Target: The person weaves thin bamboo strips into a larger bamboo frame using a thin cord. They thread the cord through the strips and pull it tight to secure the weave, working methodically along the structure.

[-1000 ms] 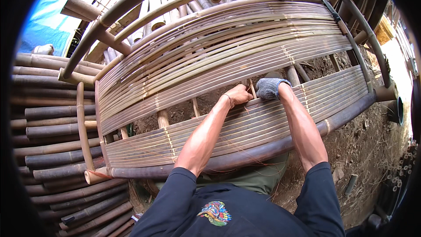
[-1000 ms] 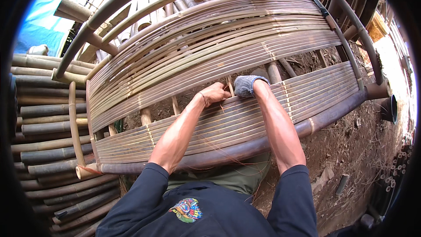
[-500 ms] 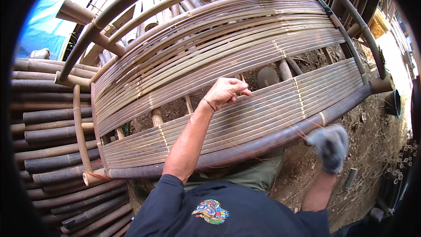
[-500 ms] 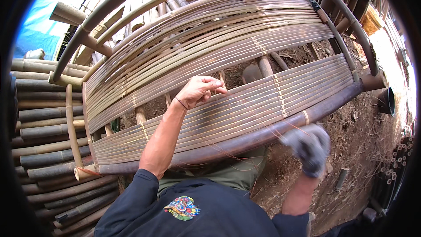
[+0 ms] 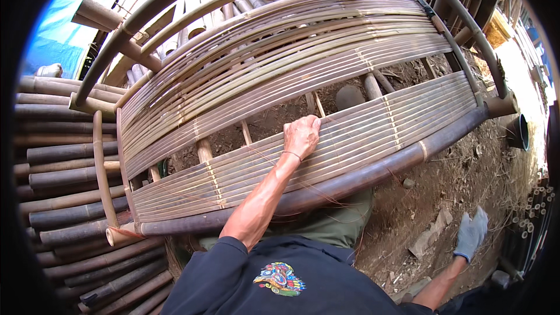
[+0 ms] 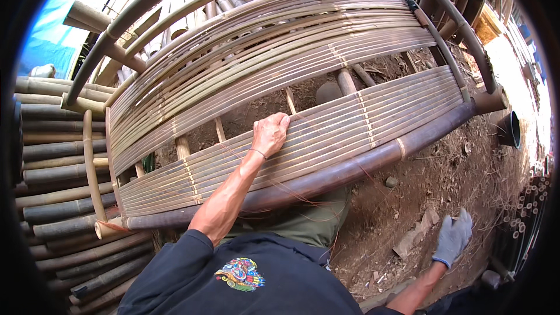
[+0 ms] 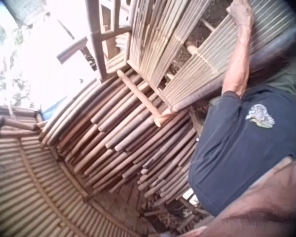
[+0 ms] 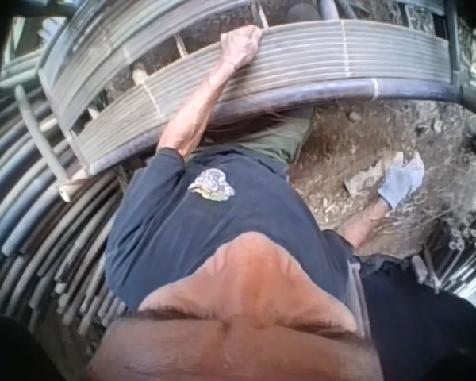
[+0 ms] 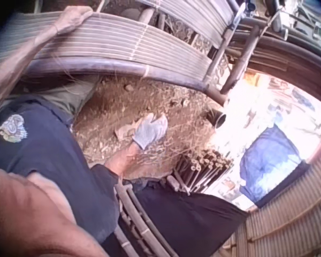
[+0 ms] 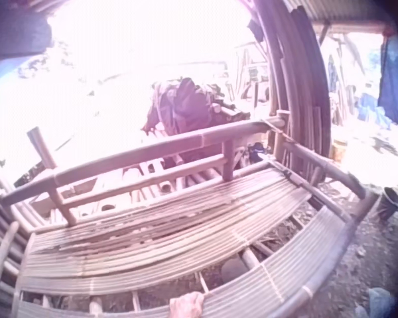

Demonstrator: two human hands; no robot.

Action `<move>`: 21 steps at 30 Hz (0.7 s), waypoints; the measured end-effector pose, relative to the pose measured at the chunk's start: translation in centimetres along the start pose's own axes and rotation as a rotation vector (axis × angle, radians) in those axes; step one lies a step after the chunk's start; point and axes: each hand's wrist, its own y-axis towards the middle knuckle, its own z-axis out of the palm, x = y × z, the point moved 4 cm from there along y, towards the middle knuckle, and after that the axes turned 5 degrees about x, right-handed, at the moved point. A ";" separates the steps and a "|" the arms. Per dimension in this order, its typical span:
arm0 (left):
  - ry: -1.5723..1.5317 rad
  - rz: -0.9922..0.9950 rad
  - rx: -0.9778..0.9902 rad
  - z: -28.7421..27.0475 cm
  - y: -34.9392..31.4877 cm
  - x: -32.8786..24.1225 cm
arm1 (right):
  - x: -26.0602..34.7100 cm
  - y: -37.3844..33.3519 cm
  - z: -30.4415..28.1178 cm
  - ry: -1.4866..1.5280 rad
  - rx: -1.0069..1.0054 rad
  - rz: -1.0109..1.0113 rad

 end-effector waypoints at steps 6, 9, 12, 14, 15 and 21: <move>0.155 -0.021 0.125 0.4 0.4 0.2 | 33.7 3.8 -1.8 0.620 -0.159 -0.685; 0.152 -0.120 0.224 0.3 1.0 0.3 | 41.8 3.7 -0.7 0.453 -0.068 -0.792; 0.138 -0.144 0.255 0.0 1.6 0.2 | 43.8 3.4 1.1 0.331 0.040 -0.794; 0.130 -0.118 0.287 -0.1 1.7 0.1 | 43.2 3.7 2.2 0.344 0.159 -0.812; 0.135 -0.124 0.322 -0.1 1.7 0.0 | 42.7 4.1 2.5 0.379 0.227 -0.860; 0.029 -0.156 0.341 -0.4 1.7 -0.3 | 40.1 7.1 1.3 0.590 0.885 -1.196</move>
